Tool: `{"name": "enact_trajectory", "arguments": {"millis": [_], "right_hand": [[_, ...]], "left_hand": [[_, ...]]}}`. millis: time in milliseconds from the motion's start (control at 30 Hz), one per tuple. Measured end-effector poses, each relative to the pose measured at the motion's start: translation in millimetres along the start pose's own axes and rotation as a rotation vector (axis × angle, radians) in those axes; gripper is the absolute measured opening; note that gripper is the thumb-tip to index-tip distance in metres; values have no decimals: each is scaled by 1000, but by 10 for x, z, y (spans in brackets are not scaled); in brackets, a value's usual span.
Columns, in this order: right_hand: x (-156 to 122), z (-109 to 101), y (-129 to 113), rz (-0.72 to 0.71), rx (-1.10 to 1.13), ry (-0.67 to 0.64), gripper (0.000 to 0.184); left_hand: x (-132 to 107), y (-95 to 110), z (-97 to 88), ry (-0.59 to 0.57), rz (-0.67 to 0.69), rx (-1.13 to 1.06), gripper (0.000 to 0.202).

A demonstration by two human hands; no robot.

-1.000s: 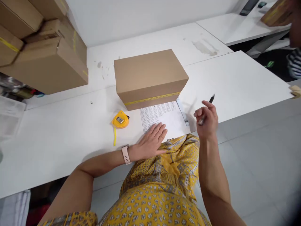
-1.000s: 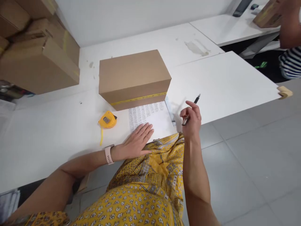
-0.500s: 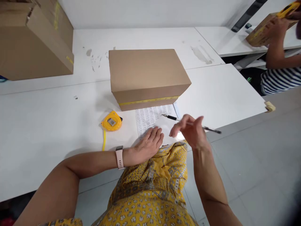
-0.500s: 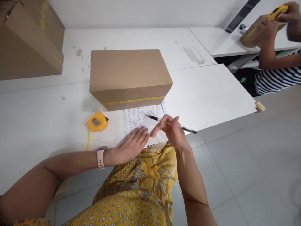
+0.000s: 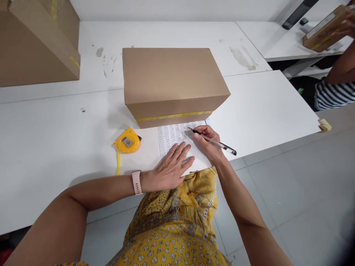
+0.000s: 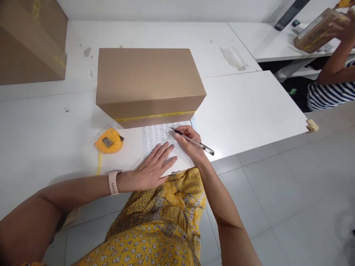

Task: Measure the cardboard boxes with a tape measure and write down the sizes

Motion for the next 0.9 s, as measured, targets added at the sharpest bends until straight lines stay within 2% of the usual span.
{"name": "enact_trajectory", "arguments": {"millis": [67, 167, 267, 400, 500, 600, 733, 900], "right_hand": [[11, 8, -6, 11, -33, -20, 39], [15, -8, -11, -24, -133, 17, 31], [7, -12, -8, -68, -206, 43, 35], [-6, 37, 2, -114, -138, 0, 29], [-13, 43, 32, -79, -84, 42, 29], [-15, 14, 35, -62, -154, 83, 28], [0, -5, -19, -84, -235, 31, 20], [6, 29, -48, -84, -221, -1, 13]], "left_hand": [[5, 10, 2, -22, 1, 9, 78], [14, 31, 11, -40, 5, 39, 82], [24, 34, 9, -42, 4, 57, 83], [36, 23, -8, -63, 7, 53, 82], [39, 26, -11, -69, 8, 50, 81], [33, 33, 3, -60, 11, 49, 82], [36, 5, 5, -49, 8, 34, 84], [148, -30, -55, -63, -35, 34, 86]]}}
Point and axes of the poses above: each hand's wrist, its own x-axis towards the middle knuckle, its own z-axis out of the palm, y = z × x, the point moved 3 cm from there along x, towards the middle knuckle, and after that the axes turned 14 degrees about x, right-handed, at the moved point
